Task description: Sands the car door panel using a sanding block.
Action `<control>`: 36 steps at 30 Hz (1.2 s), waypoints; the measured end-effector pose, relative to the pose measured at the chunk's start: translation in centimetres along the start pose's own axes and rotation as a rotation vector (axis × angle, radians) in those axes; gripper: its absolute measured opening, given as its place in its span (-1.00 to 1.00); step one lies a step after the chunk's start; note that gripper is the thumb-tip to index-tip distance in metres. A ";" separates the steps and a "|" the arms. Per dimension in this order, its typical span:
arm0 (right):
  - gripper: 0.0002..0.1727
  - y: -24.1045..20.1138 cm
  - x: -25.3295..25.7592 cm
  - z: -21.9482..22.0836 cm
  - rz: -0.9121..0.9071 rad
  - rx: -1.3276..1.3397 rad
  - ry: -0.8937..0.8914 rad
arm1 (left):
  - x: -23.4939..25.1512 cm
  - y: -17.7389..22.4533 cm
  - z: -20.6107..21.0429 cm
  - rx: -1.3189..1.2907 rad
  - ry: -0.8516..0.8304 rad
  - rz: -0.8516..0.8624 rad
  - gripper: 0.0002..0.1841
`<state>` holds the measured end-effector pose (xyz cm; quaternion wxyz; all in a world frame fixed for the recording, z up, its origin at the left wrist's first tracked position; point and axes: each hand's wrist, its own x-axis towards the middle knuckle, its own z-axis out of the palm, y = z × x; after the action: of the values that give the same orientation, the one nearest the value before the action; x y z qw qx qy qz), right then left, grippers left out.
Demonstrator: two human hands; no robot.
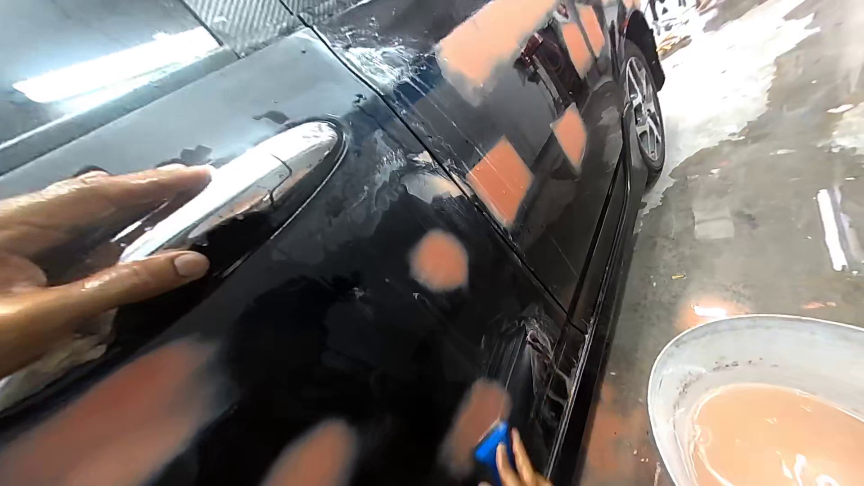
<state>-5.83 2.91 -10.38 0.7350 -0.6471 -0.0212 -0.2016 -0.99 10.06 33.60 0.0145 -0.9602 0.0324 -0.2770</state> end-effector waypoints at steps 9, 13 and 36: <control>-0.56 0.2 0.1 -0.1 0.055 -0.018 0.004 | 0.0 0.0 -0.1 0.054 -0.021 -0.004 -0.36; -0.57 1.2 7.4 1.0 0.011 -0.075 0.185 | -0.2 0.4 -0.4 0.101 -0.066 -0.004 -0.38; -0.51 0.9 4.3 1.2 0.155 -0.060 0.178 | -0.2 0.0 -0.5 0.063 -0.060 -0.009 -0.41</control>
<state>-1.34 2.99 -9.80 0.7278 -0.6479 0.1001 -0.2012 -1.42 10.06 33.88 0.0444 -0.9674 0.0188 -0.2488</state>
